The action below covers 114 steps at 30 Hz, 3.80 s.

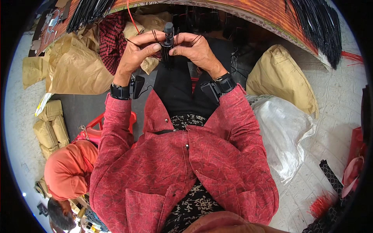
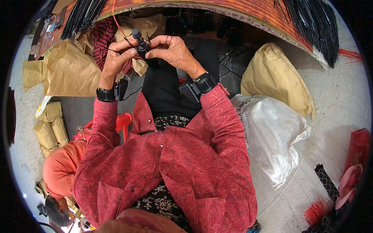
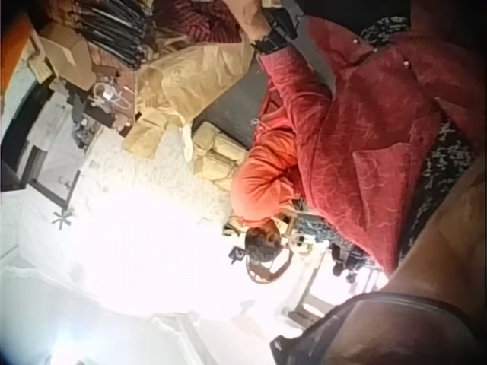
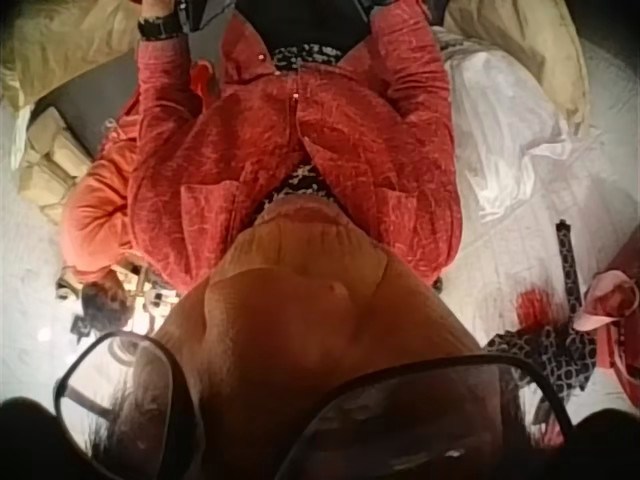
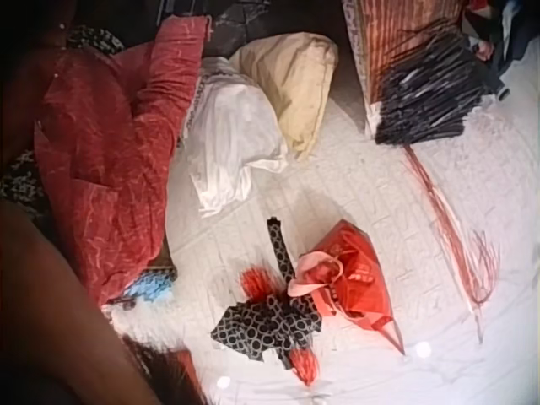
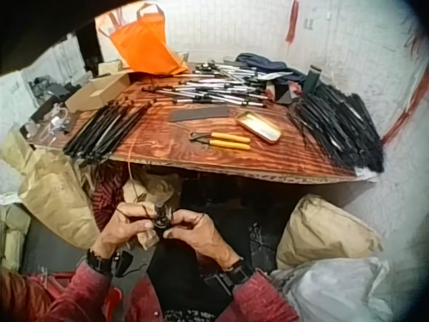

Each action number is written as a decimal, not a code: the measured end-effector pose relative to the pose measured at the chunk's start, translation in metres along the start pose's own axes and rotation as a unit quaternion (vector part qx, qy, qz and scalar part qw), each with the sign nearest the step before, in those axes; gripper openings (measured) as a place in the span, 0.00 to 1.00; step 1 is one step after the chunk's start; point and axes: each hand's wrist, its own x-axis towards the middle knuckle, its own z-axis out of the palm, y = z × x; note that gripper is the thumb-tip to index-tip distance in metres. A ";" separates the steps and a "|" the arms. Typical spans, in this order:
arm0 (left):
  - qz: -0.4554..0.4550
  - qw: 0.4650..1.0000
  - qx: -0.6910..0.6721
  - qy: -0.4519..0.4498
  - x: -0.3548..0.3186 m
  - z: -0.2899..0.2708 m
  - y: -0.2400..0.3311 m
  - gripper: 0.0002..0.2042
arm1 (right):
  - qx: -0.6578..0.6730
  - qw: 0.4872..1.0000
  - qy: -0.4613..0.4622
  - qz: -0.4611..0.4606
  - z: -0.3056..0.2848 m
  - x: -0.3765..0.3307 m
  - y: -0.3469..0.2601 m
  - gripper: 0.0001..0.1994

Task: Bundling groups of black cables together using plastic cable ties and cutting the excess with pliers.

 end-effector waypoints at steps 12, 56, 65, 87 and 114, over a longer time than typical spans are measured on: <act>0.009 0.999 -0.027 -0.041 0.002 -0.001 0.004 0.16 | -0.011 1.000 -0.018 0.004 -0.002 -0.003 -0.004 0.10; 0.074 0.996 0.037 -0.042 0.011 0.014 0.006 0.14 | 0.007 1.000 -0.011 -0.017 -0.008 -0.009 0.008 0.11; 0.073 0.994 0.052 -0.054 0.014 0.007 0.003 0.12 | 0.013 1.000 -0.022 -0.015 -0.009 -0.013 0.005 0.10; 0.034 0.999 0.023 0.002 0.009 0.019 0.005 0.11 | 0.003 1.000 0.000 -0.013 -0.010 -0.011 0.007 0.10; 0.046 0.999 0.013 -0.019 0.009 0.011 -0.001 0.11 | -0.100 0.994 0.012 0.031 -0.003 -0.012 -0.011 0.09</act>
